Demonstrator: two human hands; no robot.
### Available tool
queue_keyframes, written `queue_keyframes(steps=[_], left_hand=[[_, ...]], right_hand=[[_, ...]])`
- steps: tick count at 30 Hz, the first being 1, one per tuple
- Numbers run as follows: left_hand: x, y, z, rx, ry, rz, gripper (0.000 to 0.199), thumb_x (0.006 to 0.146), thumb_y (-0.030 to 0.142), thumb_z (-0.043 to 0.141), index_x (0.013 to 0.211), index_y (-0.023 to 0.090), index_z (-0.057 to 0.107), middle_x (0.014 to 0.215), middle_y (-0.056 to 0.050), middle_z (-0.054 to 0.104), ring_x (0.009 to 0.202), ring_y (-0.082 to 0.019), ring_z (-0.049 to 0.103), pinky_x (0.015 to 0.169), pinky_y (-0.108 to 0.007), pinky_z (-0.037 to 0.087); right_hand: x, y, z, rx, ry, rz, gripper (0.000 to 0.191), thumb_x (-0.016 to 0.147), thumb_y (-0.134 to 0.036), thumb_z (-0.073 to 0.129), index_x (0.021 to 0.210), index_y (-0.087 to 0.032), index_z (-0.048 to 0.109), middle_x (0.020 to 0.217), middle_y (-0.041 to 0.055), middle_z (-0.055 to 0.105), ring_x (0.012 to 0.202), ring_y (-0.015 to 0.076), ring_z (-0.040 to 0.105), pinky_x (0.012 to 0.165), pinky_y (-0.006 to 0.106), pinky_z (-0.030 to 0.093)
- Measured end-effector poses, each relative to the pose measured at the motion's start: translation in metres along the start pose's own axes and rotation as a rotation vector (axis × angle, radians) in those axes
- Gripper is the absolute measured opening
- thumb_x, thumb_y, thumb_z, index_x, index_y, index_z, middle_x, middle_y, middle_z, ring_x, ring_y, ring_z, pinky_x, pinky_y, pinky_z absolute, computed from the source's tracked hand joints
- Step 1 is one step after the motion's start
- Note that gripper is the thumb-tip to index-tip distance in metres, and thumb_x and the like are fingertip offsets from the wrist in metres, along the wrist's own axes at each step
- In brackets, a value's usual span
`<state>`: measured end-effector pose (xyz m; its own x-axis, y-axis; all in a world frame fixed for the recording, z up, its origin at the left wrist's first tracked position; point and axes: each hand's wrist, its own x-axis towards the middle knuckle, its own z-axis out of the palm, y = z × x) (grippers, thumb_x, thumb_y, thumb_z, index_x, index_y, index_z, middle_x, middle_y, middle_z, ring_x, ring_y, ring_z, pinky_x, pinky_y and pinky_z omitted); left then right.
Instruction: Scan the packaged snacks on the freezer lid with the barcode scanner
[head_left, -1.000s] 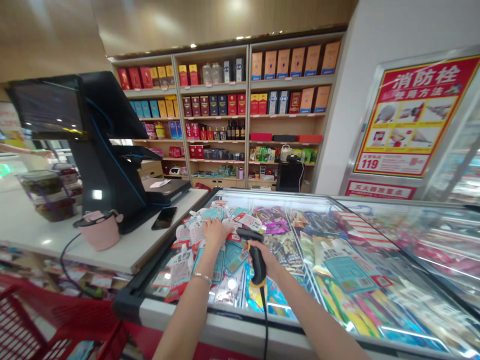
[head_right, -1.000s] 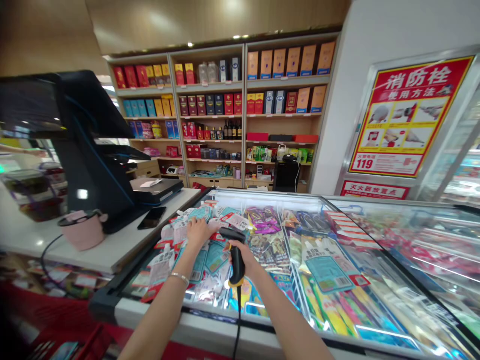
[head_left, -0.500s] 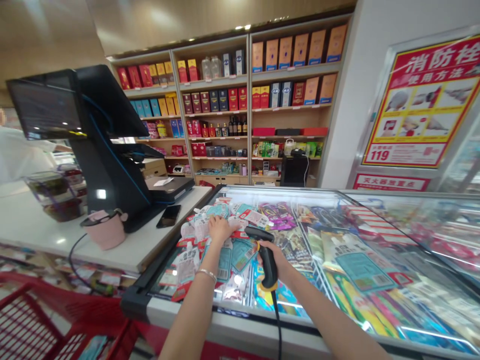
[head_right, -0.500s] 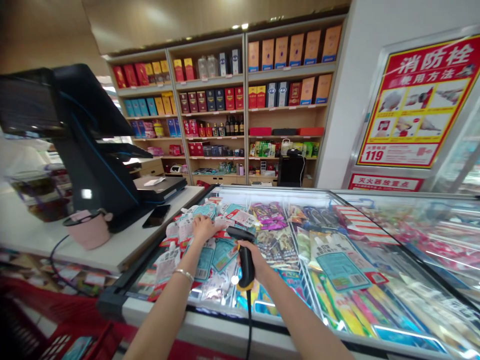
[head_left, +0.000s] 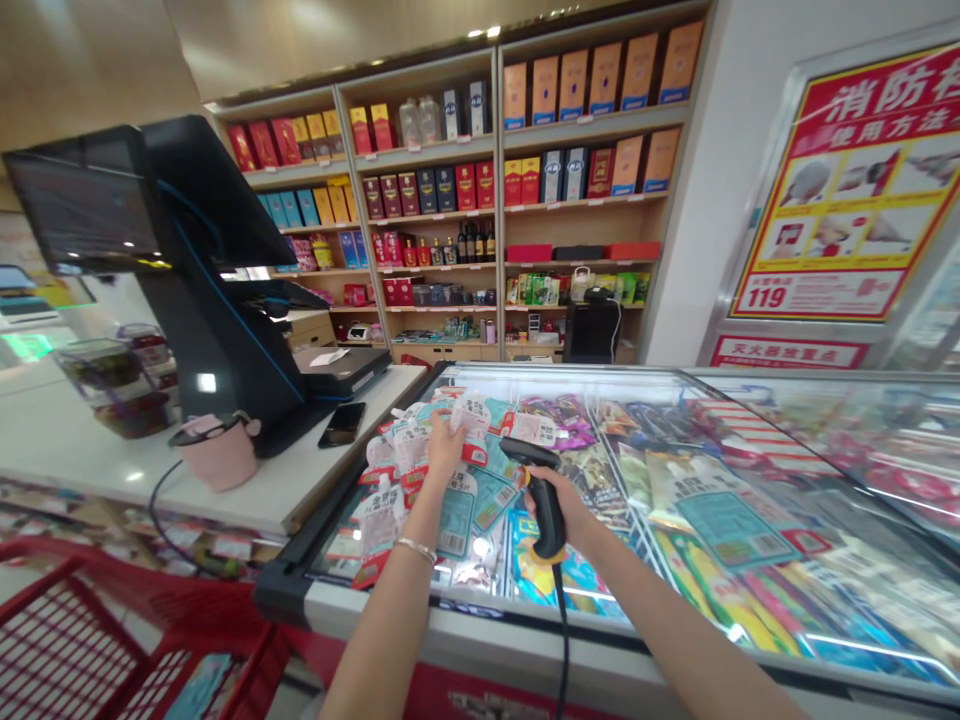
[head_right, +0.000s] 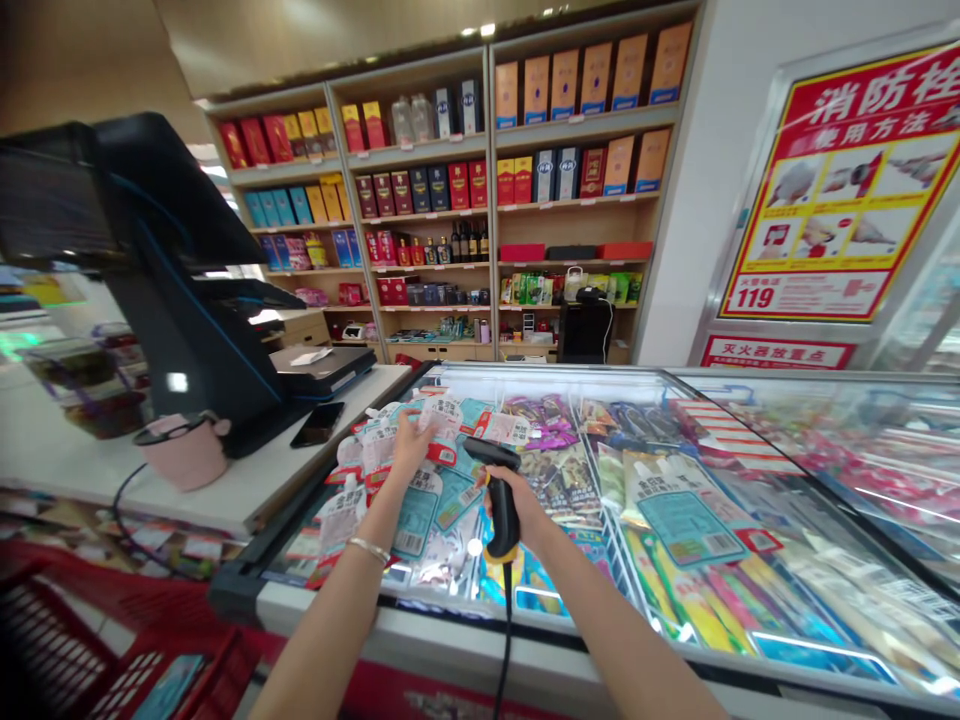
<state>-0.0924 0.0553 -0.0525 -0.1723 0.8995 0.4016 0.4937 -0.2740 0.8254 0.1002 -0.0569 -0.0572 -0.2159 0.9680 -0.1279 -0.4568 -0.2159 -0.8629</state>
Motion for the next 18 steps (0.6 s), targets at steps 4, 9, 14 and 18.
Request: queue_keyframes(steps=[4,9,14,18], left_hand=[[-0.003,0.009,-0.01,-0.101,0.115,0.064,0.054,0.081,0.021,0.053,0.13,0.021,0.031,0.097,-0.004,0.068,0.089,-0.018,0.064,0.084,-0.032,0.048],[-0.006,0.016,-0.015,-0.119,0.185,0.119,0.059,0.081,0.022,0.054,0.136,0.022,0.032,0.106,-0.006,0.066,0.095,-0.02,0.063,0.089,-0.036,0.047],[-0.005,0.015,-0.016,-0.168,0.207,0.145,0.064,0.079,0.021,0.056,0.139,0.024,0.032,0.108,-0.007,0.065,0.096,-0.022,0.063,0.09,-0.04,0.047],[-0.004,0.016,-0.016,-0.181,0.224,0.162,0.067,0.079,0.02,0.056,0.14,0.028,0.03,0.121,-0.006,0.06,0.103,-0.021,0.061,0.093,-0.038,0.046]], right_hand=[[-0.002,-0.002,0.002,0.01,-0.016,-0.018,0.021,0.071,-0.034,0.061,0.061,-0.016,0.062,0.043,-0.0001,0.054,0.035,0.0087,0.044,0.036,0.019,0.038],[-0.003,-0.003,0.004,0.03,-0.012,-0.012,0.018,0.067,-0.032,0.065,0.062,-0.015,0.061,0.052,-0.0011,0.057,0.037,0.0075,0.047,0.035,0.019,0.04],[-0.005,-0.002,0.006,-0.012,-0.017,-0.011,0.017,0.068,-0.031,0.065,0.062,-0.015,0.061,0.054,-0.0005,0.058,0.037,0.0078,0.048,0.036,0.02,0.041],[-0.004,-0.001,0.004,-0.025,-0.021,-0.008,0.019,0.07,-0.03,0.064,0.061,-0.015,0.06,0.053,-0.0002,0.058,0.037,0.008,0.047,0.036,0.02,0.04]])
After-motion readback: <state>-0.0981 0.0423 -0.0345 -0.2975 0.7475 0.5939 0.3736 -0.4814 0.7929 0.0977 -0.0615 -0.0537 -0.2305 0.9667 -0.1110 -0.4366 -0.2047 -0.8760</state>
